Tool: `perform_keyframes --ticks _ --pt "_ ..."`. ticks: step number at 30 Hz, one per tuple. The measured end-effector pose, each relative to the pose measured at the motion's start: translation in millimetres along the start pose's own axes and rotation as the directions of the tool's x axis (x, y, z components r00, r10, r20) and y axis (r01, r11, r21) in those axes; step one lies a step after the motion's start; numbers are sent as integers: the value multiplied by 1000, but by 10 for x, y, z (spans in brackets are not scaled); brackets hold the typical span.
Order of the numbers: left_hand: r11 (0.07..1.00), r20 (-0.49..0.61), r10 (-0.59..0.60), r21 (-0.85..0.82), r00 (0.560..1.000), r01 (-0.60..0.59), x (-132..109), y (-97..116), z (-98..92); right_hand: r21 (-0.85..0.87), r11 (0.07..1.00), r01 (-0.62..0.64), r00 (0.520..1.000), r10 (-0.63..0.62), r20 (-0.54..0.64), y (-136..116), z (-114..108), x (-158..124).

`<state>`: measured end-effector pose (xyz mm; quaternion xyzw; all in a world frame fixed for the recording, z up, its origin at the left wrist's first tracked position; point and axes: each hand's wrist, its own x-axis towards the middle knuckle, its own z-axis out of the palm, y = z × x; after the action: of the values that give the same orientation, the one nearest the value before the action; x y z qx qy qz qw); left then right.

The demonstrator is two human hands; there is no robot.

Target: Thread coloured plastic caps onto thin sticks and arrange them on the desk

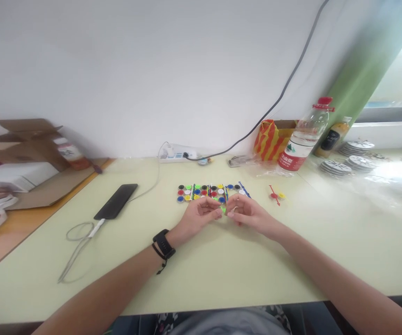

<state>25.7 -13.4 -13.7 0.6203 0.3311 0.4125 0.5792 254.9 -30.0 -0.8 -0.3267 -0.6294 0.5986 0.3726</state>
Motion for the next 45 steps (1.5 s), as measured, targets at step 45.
perform_keyframes --ticks 45 --pt "999 -60 -32 -8 998 32 12 69 17 -347 920 181 969 -228 -97 30 4 -65"
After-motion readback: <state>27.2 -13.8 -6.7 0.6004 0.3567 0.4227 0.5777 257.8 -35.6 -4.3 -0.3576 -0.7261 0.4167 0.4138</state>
